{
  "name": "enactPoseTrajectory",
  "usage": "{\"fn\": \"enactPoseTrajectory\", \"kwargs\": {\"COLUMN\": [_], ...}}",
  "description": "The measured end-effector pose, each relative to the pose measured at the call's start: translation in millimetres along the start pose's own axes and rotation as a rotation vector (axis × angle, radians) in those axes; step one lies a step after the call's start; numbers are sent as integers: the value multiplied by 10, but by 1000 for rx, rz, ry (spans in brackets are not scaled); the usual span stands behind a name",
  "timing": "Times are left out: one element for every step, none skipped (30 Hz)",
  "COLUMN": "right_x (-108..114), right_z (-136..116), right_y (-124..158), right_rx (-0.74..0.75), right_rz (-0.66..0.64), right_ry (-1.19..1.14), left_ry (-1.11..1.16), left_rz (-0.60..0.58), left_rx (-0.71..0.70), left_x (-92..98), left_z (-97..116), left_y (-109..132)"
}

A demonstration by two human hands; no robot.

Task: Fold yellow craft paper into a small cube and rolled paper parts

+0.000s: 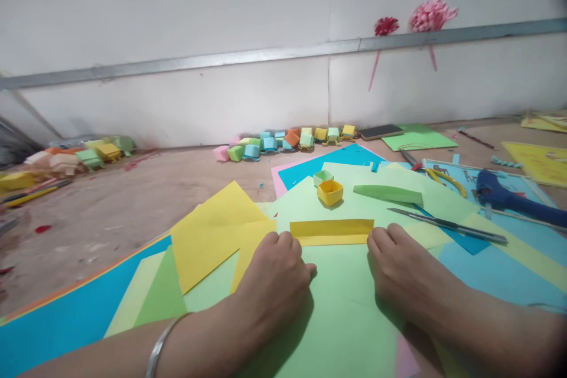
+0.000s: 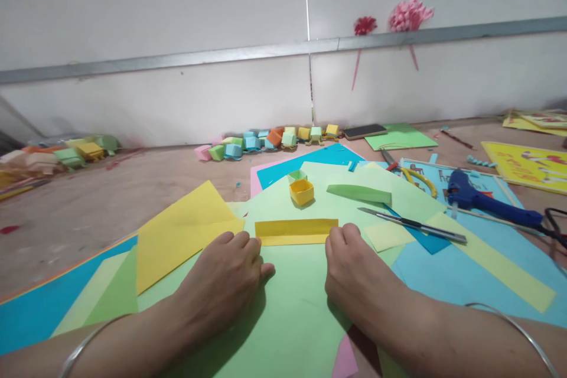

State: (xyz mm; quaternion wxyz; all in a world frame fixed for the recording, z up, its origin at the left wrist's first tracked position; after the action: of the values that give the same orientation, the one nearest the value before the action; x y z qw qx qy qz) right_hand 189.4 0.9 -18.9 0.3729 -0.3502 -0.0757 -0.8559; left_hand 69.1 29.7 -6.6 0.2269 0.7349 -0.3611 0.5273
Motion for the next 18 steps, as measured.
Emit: {"fn": "enactPoseTrajectory", "kwargs": {"right_x": [11,24,35,41,39,31,20,12,16,36,76,133,201,274,342,393,417,411], "right_z": [5,13,20,25,25,19,12,7,10,27,60,109,169,236,305,367,418,454], "right_y": [-1,0,1,2,3,3,2,-1,-5,-11,-19,-27,-36,-42,-45,-47,-48,-52], "right_rx": [-10,-24,-38,-50,-56,-55,-50,-44,-44,-53,-74,-104,-140,-177,-215,-247,-272,-289], "right_rz": [16,38,60,78,85,80,69,53,44,48,67,101,146,199,255,302,336,351], "right_ry": [-12,-31,-56,-78,-90,-88,-74,-58,-47,-51,-72,-101,-130,-151,-162,-164,-164,-167], "left_ry": [-11,-20,-27,-32,-30,-19,5,44,93,147,198,239,268,286,296,300,303,305], "left_rz": [17,45,87,140,202,265,319,350,348,314,258,194,137,98,80,78,83,94], "left_rx": [12,28,45,59,66,59,36,6,-21,-40,-44,-35,-17,0,7,10,9,12], "left_x": [16,40,74,117,164,211,250,272,273,253,220,181,149,130,125,131,139,145], "left_z": [-5,-14,-26,-37,-42,-36,-19,4,25,42,52,53,46,38,33,29,26,21], "left_y": [-3,-3,-1,5,13,23,30,31,21,1,-25,-51,-72,-88,-97,-102,-101,-97]}}
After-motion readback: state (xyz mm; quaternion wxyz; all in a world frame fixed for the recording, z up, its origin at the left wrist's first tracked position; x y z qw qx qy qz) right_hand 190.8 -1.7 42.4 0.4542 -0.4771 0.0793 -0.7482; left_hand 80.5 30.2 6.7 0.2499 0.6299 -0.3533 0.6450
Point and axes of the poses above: each hand's wrist, its own y-axis away from the middle knuckle, its own x-axis out of the back of the hand, z = x × y, the point moved 7 cm from there along -y, towards the middle knuckle, and after that the axes turned 6 degrees about y, right-handed, at the moved point
